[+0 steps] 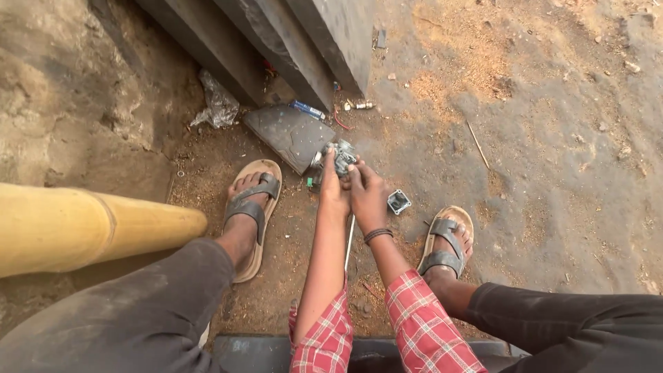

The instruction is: Disassembling and inspecting a motorcycle carburetor using a screwdriver.

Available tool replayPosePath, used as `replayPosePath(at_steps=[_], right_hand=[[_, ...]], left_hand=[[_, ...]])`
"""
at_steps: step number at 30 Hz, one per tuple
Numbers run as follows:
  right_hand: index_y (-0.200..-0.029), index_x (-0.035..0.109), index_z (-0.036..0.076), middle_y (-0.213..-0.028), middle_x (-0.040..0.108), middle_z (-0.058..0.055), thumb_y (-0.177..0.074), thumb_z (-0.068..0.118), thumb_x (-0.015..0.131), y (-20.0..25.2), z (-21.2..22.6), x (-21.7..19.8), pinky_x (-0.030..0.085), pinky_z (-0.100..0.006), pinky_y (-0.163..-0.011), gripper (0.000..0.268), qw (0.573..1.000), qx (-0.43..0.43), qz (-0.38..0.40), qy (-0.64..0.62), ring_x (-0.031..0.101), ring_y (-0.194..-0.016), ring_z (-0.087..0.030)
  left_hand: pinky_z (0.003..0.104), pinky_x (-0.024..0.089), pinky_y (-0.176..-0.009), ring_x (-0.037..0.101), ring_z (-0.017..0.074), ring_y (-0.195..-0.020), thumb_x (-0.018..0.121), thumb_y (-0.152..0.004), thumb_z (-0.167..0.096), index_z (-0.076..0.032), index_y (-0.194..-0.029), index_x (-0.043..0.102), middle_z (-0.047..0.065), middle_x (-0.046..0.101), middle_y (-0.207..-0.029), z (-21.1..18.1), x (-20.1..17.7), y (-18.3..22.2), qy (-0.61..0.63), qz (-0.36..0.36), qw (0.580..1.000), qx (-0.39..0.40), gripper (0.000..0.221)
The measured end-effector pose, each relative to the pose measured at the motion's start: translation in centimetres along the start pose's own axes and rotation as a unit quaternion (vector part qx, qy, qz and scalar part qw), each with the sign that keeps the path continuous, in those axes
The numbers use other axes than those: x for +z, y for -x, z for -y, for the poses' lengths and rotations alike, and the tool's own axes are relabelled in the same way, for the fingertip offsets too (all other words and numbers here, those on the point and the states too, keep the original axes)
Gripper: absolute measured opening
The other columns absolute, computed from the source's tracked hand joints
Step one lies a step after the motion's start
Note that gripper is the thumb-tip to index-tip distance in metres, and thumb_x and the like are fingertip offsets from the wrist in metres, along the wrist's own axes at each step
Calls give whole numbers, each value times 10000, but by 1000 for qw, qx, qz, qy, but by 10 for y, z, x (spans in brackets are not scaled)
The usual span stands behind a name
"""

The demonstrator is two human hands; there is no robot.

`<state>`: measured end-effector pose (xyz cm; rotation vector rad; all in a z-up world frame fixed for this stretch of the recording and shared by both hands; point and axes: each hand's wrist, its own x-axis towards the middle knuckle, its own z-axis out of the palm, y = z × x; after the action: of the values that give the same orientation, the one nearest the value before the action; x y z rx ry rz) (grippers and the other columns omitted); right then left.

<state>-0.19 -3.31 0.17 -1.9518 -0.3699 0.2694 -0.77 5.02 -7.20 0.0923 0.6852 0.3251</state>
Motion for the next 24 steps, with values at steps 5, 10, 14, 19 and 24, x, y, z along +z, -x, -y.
replayPosePath(at_steps=[5, 10, 14, 19, 24], right_hand=[[-997, 727, -27, -862, 750, -204, -949, 198, 678, -8, 14, -4, 579, -396, -685, 235, 995, -58, -16, 84, 754, -740, -288], [-1011, 707, -52, -908, 709, -271, -951, 208, 680, -20, 5, -3, 542, -500, -779, 268, 981, -96, -36, 164, 702, -825, -428], [-998, 687, -53, -925, 702, -273, -938, 195, 691, -19, -1, -2, 532, -514, -791, 255, 979, -99, -49, 170, 686, -836, -433], [-894, 652, -40, -865, 705, -222, -900, 187, 711, -20, 10, -5, 535, -494, -765, 234, 984, -75, -46, 158, 693, -794, -376], [-883, 658, -12, -884, 721, -166, -897, 223, 702, -21, 23, 1, 575, -435, -726, 240, 990, 18, -34, 132, 725, -757, -284]], left_hand=[[311, 615, -670, 709, 176, -754, 637, -927, -587, -79, -1007, 692, 63, 735, -892, 9, -10, -18, -28, -11, 999, 22, 517], [337, 600, -684, 671, 162, -774, 673, -973, -577, -133, -974, 659, 18, 687, -873, 26, -35, -63, 11, 13, 998, 59, 444], [324, 595, -666, 681, 163, -763, 610, -954, -603, -125, -985, 675, 23, 704, -875, 28, -27, -62, -18, 22, 997, 66, 483], [308, 599, -569, 681, 192, -653, 547, -911, -695, -33, -955, 704, 83, 713, -785, 22, -4, -33, -52, 46, 997, 15, 682], [301, 621, -561, 702, 195, -688, 573, -899, -683, -13, -1032, 711, 108, 732, -850, 19, 2, -26, -46, -49, 997, 29, 696]])
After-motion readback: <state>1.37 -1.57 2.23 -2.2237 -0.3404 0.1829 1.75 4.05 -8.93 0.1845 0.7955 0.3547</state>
